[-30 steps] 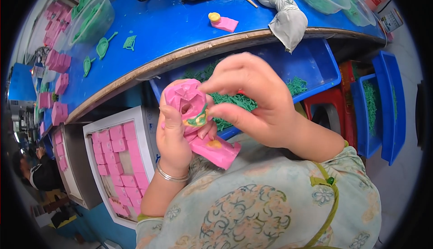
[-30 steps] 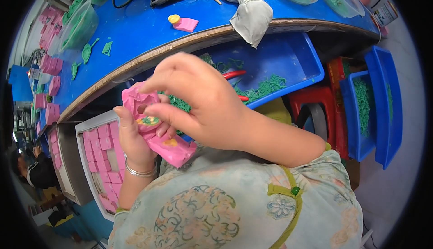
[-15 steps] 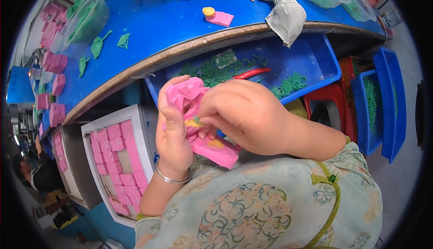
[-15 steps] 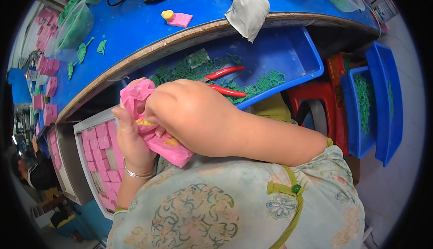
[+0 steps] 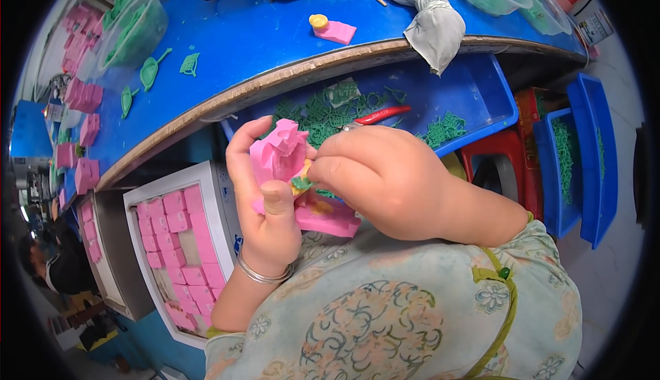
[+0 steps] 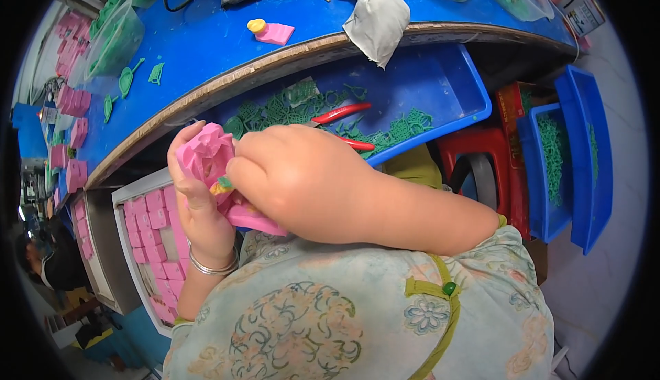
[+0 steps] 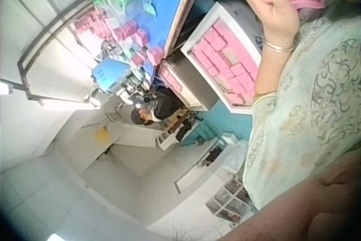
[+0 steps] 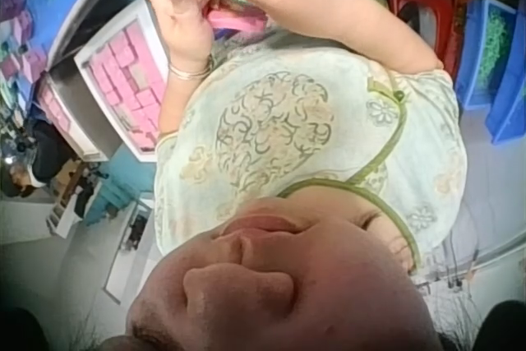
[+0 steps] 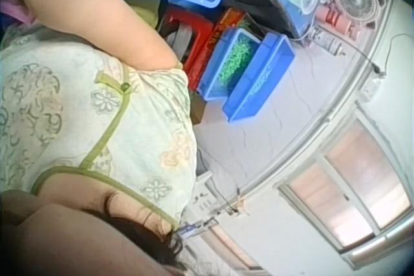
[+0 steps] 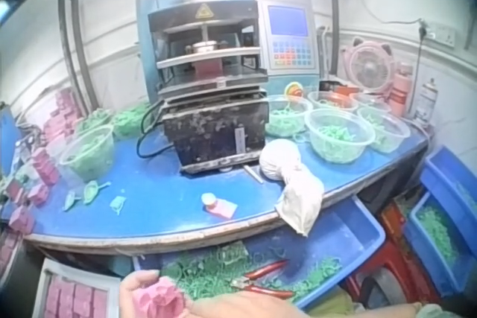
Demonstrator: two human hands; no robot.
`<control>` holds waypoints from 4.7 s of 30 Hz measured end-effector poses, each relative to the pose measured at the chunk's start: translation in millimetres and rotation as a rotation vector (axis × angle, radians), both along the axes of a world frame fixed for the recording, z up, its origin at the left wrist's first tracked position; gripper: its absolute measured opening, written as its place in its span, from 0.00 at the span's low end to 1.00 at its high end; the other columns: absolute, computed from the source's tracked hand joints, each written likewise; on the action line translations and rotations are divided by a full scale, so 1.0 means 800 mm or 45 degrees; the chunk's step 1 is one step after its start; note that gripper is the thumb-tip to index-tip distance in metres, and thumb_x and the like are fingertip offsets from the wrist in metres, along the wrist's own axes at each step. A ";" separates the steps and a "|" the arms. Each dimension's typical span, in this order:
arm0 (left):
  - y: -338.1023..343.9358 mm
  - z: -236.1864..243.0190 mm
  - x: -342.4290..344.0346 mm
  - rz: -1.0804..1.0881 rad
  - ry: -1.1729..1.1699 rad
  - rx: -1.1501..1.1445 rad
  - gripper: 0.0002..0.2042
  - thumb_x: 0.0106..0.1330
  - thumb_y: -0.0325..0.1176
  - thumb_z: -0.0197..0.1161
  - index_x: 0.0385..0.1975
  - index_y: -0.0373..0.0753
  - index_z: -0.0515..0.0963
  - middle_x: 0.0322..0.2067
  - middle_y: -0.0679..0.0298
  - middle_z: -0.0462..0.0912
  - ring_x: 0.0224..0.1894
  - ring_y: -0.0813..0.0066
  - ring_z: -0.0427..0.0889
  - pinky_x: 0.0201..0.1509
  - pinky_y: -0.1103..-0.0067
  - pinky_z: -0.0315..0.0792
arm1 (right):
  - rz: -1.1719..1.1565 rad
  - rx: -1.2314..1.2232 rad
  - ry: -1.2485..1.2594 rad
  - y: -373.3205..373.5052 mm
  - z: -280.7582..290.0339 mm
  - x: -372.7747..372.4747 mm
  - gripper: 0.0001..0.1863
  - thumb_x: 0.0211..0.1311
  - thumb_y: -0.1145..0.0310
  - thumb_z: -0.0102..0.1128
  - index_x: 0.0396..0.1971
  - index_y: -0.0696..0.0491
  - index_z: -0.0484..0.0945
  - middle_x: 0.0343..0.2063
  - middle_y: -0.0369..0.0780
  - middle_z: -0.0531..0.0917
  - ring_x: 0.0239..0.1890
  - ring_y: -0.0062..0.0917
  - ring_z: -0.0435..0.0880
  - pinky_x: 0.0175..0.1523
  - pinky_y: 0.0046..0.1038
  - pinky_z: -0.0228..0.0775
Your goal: Removing wax jewelry patterns from rubber molds and cleaning them using precision tools.
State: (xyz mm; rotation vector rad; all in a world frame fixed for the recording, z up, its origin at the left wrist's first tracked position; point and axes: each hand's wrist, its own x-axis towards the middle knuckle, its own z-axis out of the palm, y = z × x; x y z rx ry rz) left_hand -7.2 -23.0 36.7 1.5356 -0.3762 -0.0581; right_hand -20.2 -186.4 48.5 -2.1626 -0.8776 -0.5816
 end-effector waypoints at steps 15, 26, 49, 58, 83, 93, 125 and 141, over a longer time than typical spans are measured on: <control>0.004 0.013 0.131 0.347 -0.386 0.224 0.25 0.58 0.36 0.62 0.51 0.30 0.63 0.49 0.52 0.68 0.51 0.65 0.69 0.57 0.74 0.62 | 0.497 1.709 1.379 -0.013 0.015 -0.001 0.21 0.67 0.71 0.37 0.57 0.63 0.54 0.42 0.52 0.74 0.39 0.33 0.80 0.45 0.29 0.72; -0.017 0.023 0.019 -0.183 0.207 -0.196 0.09 0.55 0.17 0.59 0.36 0.34 0.75 0.44 0.62 0.68 0.41 0.79 0.72 0.44 0.82 0.69 | 0.466 1.185 1.167 -0.007 0.004 -0.008 0.25 0.64 0.80 0.35 0.61 0.59 0.45 0.45 0.46 0.73 0.44 0.23 0.77 0.48 0.26 0.70; -0.022 -0.004 0.006 -0.168 0.320 -0.529 0.07 0.58 0.17 0.55 0.34 0.34 0.72 0.39 0.65 0.68 0.39 0.80 0.70 0.44 0.84 0.66 | 0.135 0.908 0.787 0.003 -0.011 -0.008 0.23 0.56 0.79 0.41 0.54 0.60 0.57 0.16 0.28 0.67 0.20 0.09 0.62 0.27 0.15 0.56; -0.024 0.002 0.001 -0.104 0.234 -0.452 0.05 0.58 0.18 0.55 0.33 0.33 0.72 0.38 0.65 0.67 0.39 0.80 0.70 0.41 0.82 0.67 | 0.014 0.610 0.466 -0.005 -0.018 -0.003 0.03 0.54 0.76 0.51 0.26 0.59 0.74 0.19 0.36 0.75 0.20 0.18 0.71 0.25 0.21 0.61; -0.016 0.002 -0.002 -0.124 -0.187 -0.157 0.09 0.56 0.18 0.59 0.36 0.34 0.72 0.35 0.63 0.68 0.38 0.76 0.68 0.41 0.82 0.66 | 0.388 1.372 1.283 -0.002 0.008 -0.004 0.05 0.55 0.75 0.55 0.33 0.57 0.74 0.25 0.31 0.75 0.28 0.09 0.71 0.33 0.15 0.64; -0.015 0.001 -0.003 -0.149 -0.205 -0.135 0.09 0.56 0.19 0.60 0.35 0.35 0.72 0.34 0.63 0.69 0.38 0.75 0.68 0.43 0.81 0.65 | 0.465 1.515 1.291 0.003 0.007 -0.004 0.03 0.57 0.75 0.55 0.30 0.58 0.73 0.24 0.31 0.75 0.28 0.09 0.71 0.34 0.15 0.65; -0.015 0.002 -0.005 -0.175 -0.027 -0.186 0.07 0.55 0.19 0.61 0.33 0.34 0.73 0.34 0.64 0.69 0.38 0.77 0.68 0.44 0.82 0.65 | 0.448 1.416 1.393 -0.008 0.011 -0.003 0.04 0.57 0.74 0.56 0.30 0.58 0.72 0.27 0.34 0.73 0.23 0.14 0.71 0.27 0.17 0.63; -0.014 0.000 -0.004 -0.120 -0.153 -0.072 0.07 0.54 0.20 0.62 0.32 0.34 0.73 0.31 0.64 0.69 0.36 0.76 0.67 0.40 0.82 0.63 | 0.312 1.148 1.018 -0.007 0.007 -0.003 0.02 0.53 0.80 0.54 0.27 0.60 0.73 0.30 0.35 0.70 0.31 0.13 0.71 0.34 0.16 0.65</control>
